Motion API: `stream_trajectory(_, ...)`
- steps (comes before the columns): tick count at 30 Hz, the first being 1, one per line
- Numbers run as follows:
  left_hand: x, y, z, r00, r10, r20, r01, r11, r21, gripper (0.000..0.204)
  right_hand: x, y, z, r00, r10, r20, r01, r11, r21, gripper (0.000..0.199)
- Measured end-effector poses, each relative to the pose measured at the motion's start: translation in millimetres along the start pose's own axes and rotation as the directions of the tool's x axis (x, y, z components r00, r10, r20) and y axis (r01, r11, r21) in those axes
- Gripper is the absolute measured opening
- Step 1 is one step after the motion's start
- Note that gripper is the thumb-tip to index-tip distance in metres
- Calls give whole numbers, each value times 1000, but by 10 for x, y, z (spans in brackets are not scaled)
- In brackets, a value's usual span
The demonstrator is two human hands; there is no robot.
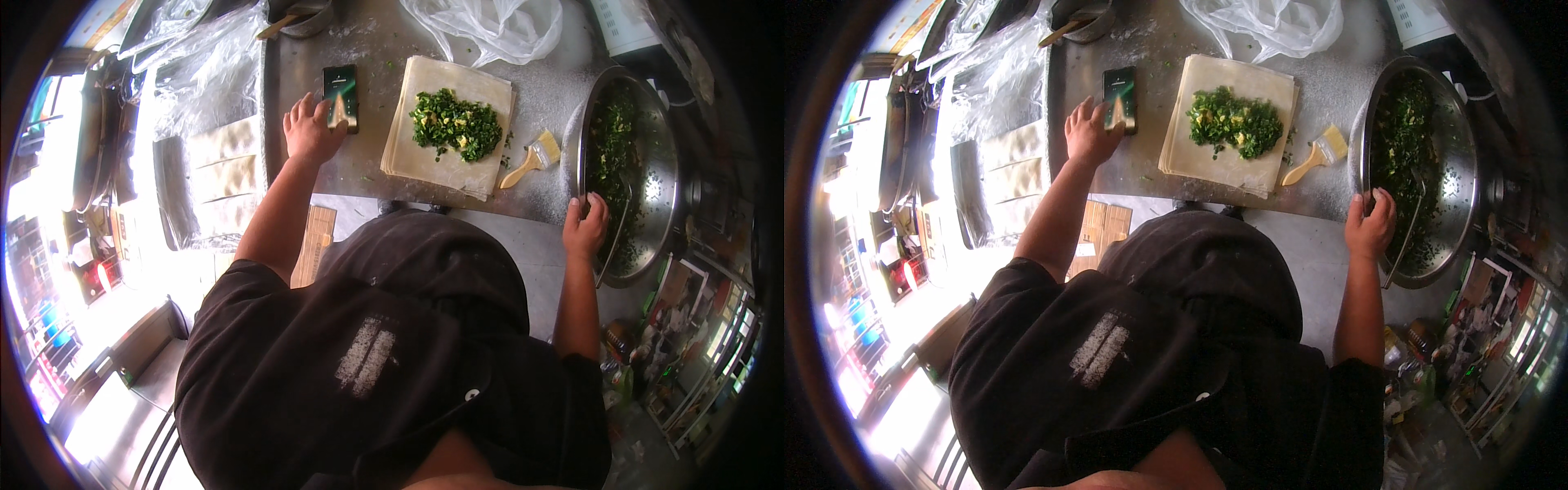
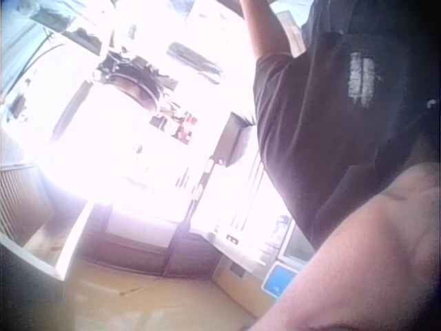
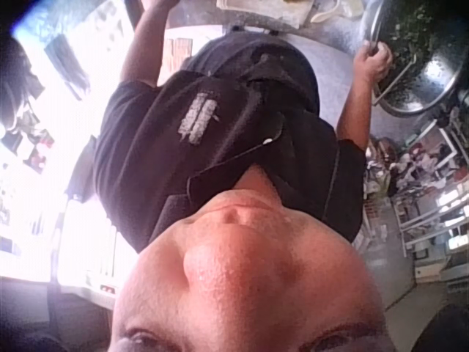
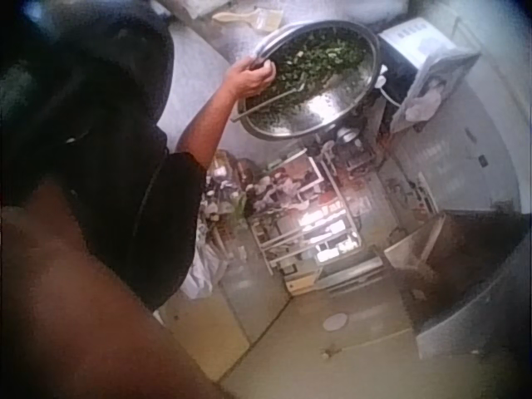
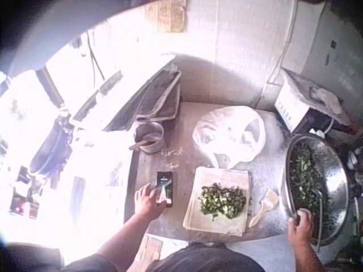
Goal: The person prepares a metal tray by lining it with plastic wrap, then repeatedly scoops chopped green vegetables onto thin square wrappers, folds them into packets, and stacks them on the tray. The person uses a ladle to transfer the filling and a brush to apply liquid to the wrappers.
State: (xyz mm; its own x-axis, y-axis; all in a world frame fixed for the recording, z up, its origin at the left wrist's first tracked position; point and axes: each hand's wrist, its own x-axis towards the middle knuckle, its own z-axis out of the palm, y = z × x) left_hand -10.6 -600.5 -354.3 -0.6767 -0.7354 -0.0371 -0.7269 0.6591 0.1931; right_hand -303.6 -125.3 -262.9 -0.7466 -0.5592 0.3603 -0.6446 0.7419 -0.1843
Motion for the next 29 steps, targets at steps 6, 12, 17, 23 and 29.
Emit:
stream_trajectory(6,-95,-8,11,1000,12,0,-12,1000,4,62,-9,9,8,1000,-10,-1,10,1000,1,41)
stream_trajectory(12,-186,-44,62,1000,-2,-7,1,1000,-26,58,-9,16,11,1000,-11,-8,11,1000,7,40)
stream_trajectory(17,-160,-16,11,999,35,-33,-37,999,-38,59,-1,33,14,999,-33,-20,33,999,8,40)
stream_trajectory(23,-144,94,0,997,79,-4,-79,997,-13,59,0,1,-3,1000,-4,-6,4,1000,5,38)
stream_trajectory(29,-139,7,58,1000,-28,-4,27,995,-95,64,-1,46,18,1000,-22,-15,22,1000,1,40)
